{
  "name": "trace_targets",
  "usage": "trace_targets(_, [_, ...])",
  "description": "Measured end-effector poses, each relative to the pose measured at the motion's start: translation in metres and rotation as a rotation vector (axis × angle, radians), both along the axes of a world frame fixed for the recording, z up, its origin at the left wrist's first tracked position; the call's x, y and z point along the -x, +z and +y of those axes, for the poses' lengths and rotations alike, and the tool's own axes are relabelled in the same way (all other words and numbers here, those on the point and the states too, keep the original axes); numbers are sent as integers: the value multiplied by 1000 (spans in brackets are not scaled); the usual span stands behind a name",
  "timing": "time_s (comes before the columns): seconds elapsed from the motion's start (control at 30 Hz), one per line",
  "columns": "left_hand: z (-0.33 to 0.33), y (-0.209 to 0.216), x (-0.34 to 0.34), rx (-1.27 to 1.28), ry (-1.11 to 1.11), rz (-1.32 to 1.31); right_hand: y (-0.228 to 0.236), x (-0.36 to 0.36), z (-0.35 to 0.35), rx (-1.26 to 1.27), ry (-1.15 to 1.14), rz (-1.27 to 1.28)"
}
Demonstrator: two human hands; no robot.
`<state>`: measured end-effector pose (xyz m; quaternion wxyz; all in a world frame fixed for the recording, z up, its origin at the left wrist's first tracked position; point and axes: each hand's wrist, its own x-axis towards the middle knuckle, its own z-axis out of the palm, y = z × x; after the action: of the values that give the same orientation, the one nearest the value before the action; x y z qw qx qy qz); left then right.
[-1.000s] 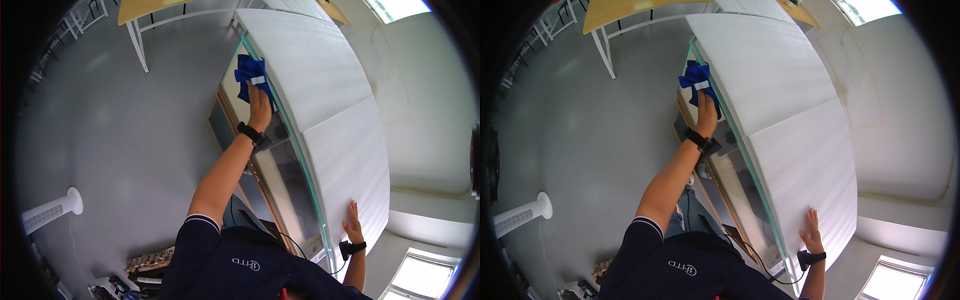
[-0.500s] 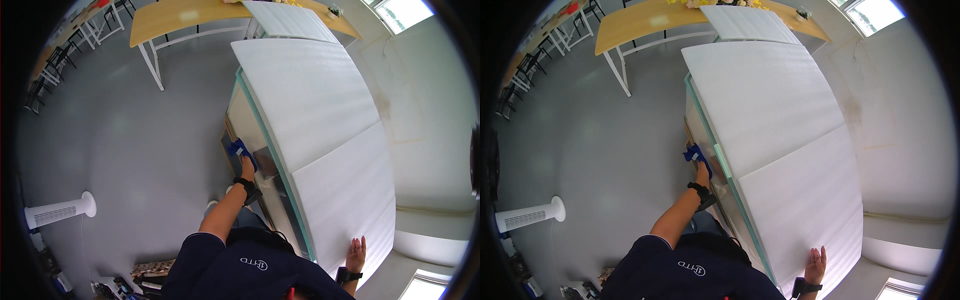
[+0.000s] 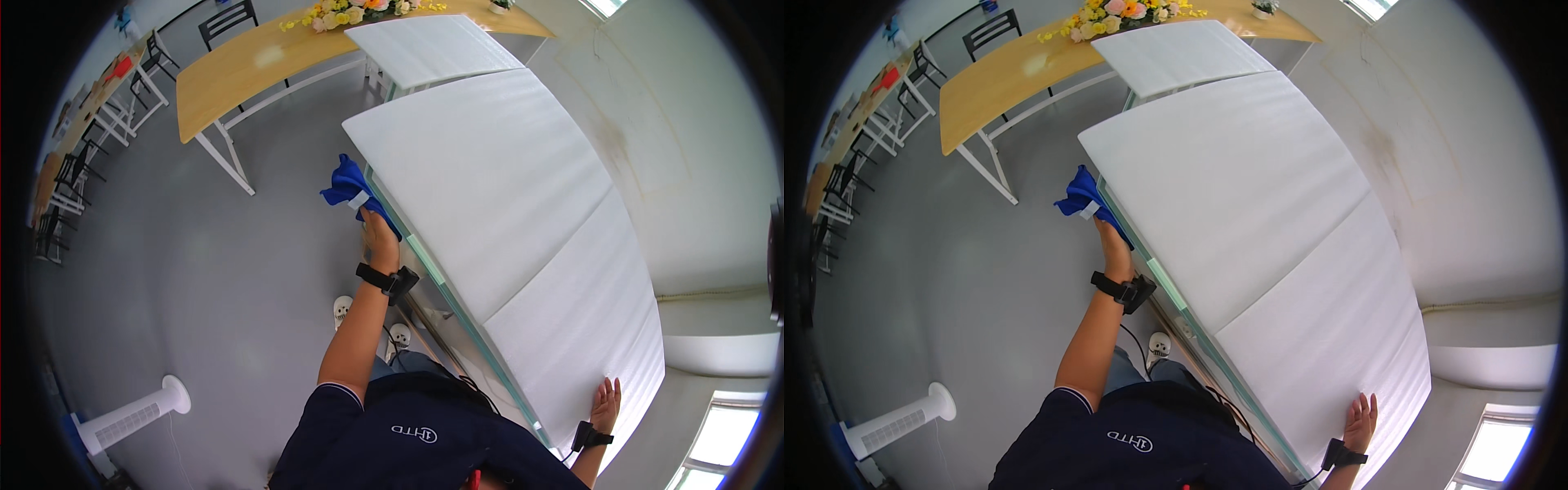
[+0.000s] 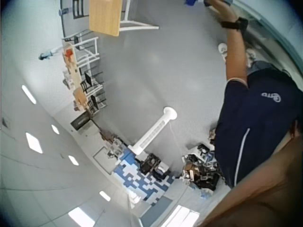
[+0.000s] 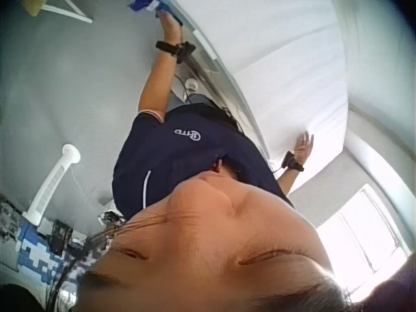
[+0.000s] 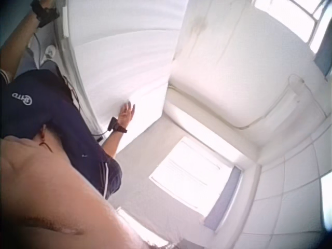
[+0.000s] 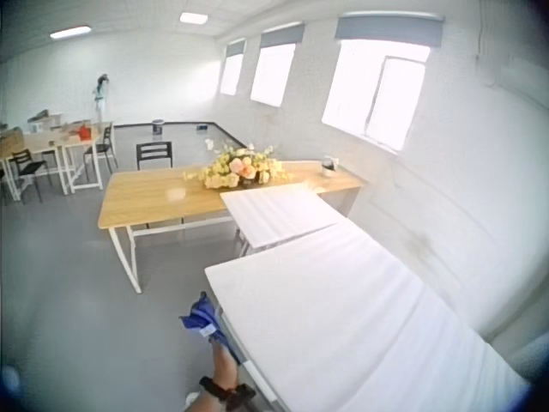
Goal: Wipe down the top and sides of a glass display cabinet after removing protective foam sheets.
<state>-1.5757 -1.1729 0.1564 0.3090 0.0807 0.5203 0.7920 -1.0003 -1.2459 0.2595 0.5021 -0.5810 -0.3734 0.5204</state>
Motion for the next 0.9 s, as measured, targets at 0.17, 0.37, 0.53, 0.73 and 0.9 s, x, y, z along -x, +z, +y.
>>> trace_targets(0.17, [25,-46,57,64,-136,-213,-4,2,-10,7,-189,-87])
trace_targets(0.37, [30,-98,71,317,-425,-389,-14,-14,-38,57,-381,-226])
trace_targets(0.53, [14,-224,103,425,-538,-212,-22,28,-33,67,-384,-453])
trace_targets(0.73, [19,-106,99,447,-654,-314,-14,23,-42,130,-475,-655])
trace_targets(0.9, [14,-28,108,-127,-592,-195,-30,11,-39,76,-517,-1070])
